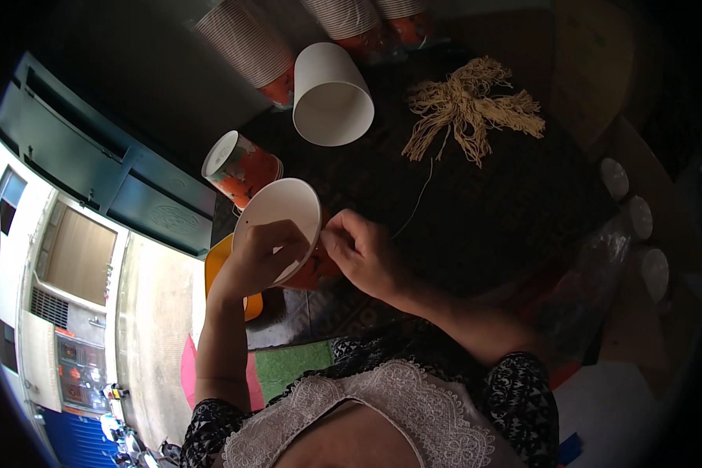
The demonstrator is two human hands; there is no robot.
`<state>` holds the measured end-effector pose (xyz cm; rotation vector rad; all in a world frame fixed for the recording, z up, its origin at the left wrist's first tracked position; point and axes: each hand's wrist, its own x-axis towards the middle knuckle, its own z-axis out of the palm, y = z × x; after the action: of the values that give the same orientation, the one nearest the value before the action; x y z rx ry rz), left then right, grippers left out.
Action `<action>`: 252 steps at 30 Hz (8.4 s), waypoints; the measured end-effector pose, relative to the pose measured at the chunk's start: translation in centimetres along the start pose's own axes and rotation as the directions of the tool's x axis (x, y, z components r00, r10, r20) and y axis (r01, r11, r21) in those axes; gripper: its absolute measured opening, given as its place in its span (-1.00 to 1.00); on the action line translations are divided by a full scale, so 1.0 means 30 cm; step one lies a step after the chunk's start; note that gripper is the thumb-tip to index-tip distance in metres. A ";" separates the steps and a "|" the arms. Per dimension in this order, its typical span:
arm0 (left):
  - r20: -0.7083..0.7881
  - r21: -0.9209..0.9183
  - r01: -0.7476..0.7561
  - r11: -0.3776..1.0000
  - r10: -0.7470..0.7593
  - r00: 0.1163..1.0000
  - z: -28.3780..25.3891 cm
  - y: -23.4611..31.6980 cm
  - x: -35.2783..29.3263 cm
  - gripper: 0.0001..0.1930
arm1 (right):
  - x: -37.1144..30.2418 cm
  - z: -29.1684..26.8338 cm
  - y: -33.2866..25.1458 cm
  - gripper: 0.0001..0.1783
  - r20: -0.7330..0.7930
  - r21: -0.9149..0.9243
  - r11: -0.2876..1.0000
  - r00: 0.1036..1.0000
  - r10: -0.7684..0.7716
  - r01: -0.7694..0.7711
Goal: Attaching strings/handles to decorative paper buckets for assembly.
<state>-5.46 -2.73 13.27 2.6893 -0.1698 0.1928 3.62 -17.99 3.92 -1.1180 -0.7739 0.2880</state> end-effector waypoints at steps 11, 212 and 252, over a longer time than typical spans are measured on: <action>-0.243 0.052 0.078 0.996 -0.063 0.968 0.090 0.101 -0.078 -0.96 | 0.172 -0.046 -0.025 -0.61 0.315 -0.527 0.840 0.888 0.336 -0.130; -0.588 -0.294 0.149 0.944 -0.302 0.751 0.416 -0.422 0.138 -0.90 | 0.296 -0.102 0.322 -0.87 0.532 -0.586 0.658 0.837 -0.129 0.474; -0.334 -0.662 0.232 0.712 -0.558 0.759 0.356 -0.414 0.169 -0.78 | 0.236 -0.051 0.271 -0.72 0.513 -0.804 0.368 0.857 0.034 0.467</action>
<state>2.52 3.35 -0.64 1.8894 0.4762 0.6042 11.04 -11.48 -0.70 -2.0234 -1.6264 -0.2041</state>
